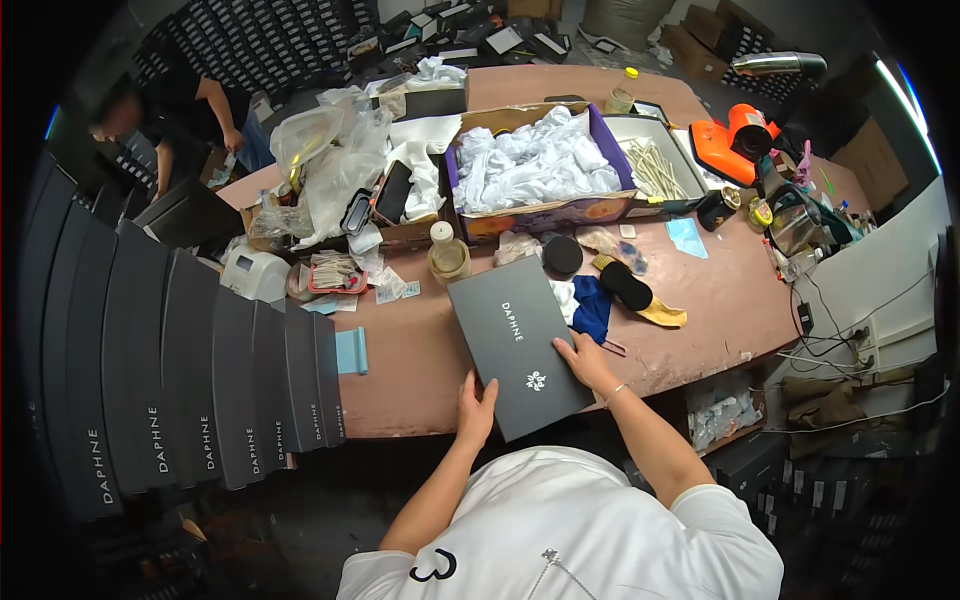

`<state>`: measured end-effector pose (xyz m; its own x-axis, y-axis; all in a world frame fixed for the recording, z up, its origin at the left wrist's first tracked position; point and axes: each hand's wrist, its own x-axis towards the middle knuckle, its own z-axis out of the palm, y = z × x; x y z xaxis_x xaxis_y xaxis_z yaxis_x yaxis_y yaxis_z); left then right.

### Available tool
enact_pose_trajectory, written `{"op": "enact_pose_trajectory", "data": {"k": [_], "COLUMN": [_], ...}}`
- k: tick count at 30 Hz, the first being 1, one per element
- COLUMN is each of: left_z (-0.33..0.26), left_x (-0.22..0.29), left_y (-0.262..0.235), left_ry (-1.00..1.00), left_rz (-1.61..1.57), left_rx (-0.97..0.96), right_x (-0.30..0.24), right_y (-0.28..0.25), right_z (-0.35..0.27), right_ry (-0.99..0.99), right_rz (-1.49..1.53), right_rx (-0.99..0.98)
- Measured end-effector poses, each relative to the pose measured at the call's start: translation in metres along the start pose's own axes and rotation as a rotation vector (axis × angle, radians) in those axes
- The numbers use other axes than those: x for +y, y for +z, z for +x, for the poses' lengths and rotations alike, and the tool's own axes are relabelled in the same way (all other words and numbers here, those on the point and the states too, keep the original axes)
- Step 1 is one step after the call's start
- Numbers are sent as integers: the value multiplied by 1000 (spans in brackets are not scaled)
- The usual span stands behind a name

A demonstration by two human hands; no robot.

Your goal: Inspecting, cleaning, and packing high-heeled shoes into boxes.

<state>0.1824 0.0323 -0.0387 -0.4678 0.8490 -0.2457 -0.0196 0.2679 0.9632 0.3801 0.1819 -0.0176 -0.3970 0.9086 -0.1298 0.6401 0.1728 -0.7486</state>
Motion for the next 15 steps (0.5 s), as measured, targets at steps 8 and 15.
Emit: {"op": "enact_pose_trajectory", "data": {"k": [8,15], "left_z": [28,-27], "left_x": [-11,-2], "left_y": [-22,-41], "left_ry": [-380,-262], "left_rz": [-143,-494], "left_rx": [-284,-392], "right_x": [-22,-60], "right_y": [3,-14], "right_z": [2,-81], "right_ry": [275,122], "right_rz": [116,826], "right_rx": [-85,-267]}}
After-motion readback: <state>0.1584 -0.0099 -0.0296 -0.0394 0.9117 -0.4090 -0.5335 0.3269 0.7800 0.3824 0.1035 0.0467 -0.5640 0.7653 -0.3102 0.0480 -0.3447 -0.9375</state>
